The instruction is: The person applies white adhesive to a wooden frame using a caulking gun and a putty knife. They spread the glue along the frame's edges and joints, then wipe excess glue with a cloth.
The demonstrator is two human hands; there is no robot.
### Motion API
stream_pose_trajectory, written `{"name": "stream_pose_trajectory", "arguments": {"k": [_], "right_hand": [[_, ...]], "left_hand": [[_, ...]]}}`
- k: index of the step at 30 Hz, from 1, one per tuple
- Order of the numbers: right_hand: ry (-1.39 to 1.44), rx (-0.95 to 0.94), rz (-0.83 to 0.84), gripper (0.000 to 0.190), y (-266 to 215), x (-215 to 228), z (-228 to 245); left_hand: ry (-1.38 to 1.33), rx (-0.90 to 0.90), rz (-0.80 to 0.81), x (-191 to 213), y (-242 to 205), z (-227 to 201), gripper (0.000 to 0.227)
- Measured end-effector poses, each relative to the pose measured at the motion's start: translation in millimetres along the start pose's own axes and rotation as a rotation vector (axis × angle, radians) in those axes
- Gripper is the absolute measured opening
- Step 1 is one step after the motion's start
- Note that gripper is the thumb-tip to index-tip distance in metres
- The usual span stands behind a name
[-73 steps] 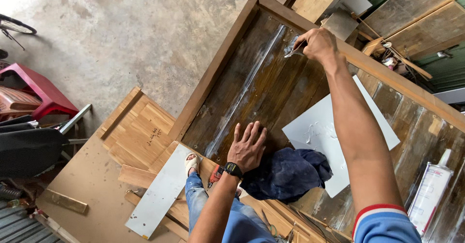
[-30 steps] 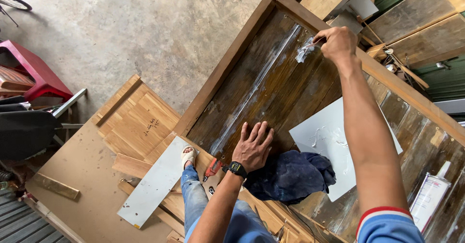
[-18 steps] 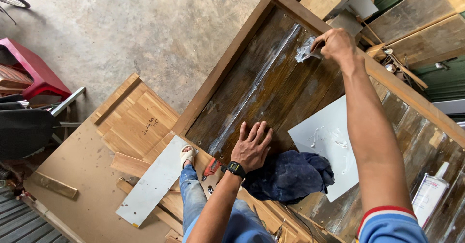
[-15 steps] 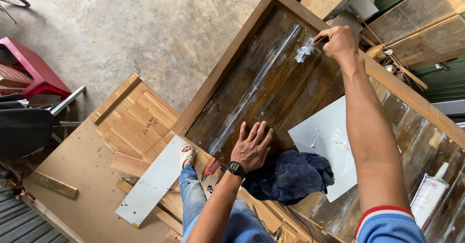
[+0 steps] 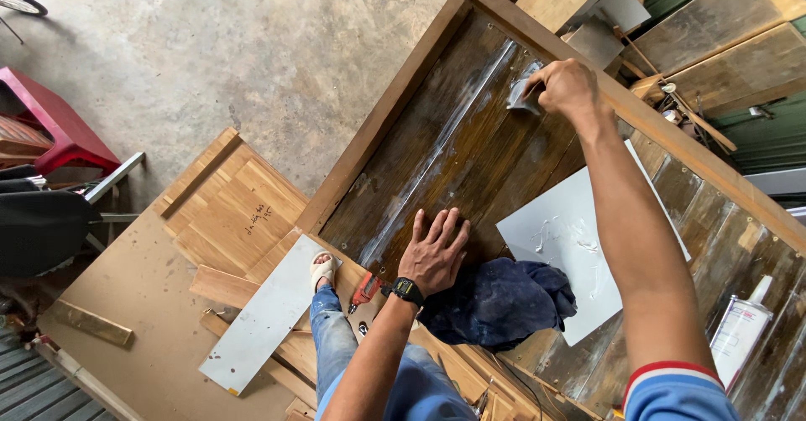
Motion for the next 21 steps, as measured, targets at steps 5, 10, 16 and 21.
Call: {"name": "stream_pose_trajectory", "arguments": {"k": [5, 10, 16, 21], "right_hand": [[0.212, -0.099, -0.121, 0.032, 9, 15, -22], [0.165, -0.177, -0.242, 0.032, 18, 0, -44], [0.117, -0.101, -0.216, 0.036, 18, -6, -39], [0.121, -0.043, -0.239, 0.045, 14, -8, -30]], "left_hand": [[-0.038, 0.015, 0.04, 5, 1, 1, 0.054], [-0.048, 0.022, 0.049, 5, 2, 2, 0.052], [-0.048, 0.013, 0.024, 10, 3, 0, 0.052], [-0.046, 0.012, 0.045, 5, 2, 0, 0.052]]}}
Point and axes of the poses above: each hand's wrist, its own y-axis towards the middle knuckle, its own x-axis out of the back of the hand, z = x × y, the point moved 10 cm from there along y, towards the middle knuckle, and after that the axes turned 5 degrees about x, right-handed, at the moved point
